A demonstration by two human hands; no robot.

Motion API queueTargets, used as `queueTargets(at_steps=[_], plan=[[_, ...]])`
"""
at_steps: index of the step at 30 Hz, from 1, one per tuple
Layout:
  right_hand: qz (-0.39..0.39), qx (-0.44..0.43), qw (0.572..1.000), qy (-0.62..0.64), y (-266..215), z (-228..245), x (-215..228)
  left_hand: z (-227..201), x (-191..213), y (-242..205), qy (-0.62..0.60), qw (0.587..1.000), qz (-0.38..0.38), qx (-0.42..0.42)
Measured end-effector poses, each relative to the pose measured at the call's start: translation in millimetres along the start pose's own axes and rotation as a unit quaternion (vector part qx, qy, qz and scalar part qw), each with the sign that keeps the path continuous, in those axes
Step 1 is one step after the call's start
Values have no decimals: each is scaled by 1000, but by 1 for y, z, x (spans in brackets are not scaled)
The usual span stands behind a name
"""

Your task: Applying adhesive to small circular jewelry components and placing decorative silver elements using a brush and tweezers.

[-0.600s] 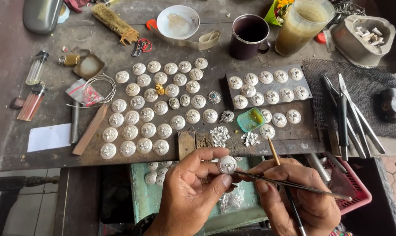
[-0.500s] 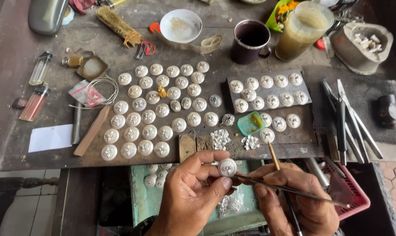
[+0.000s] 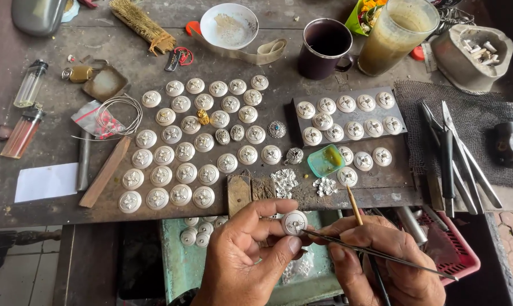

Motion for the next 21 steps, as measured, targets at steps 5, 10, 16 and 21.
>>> queueTargets(at_steps=[5, 10, 16, 21], plan=[[8, 19, 1000, 7, 1, -4, 0, 2, 0, 1, -1, 1000, -1, -5], [6, 24, 1000, 1, 2, -4, -1, 3, 0, 1, 3, 1000, 10, -22], [31, 26, 999, -9, 4, -4, 1, 3, 1, 1, 5, 1000, 17, -20], [12, -20, 1000, -11, 2, 1, -1, 2, 2, 2, 18, 999, 18, -27]])
Point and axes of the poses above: each hand's wrist, its own y-axis towards the middle knuckle, its own x-axis out of the back of the hand, z = x × y, the point moved 1 cm from there along y, towards the middle knuckle, and after that the axes turned 14 degrees about -z, right-handed, at the moved point
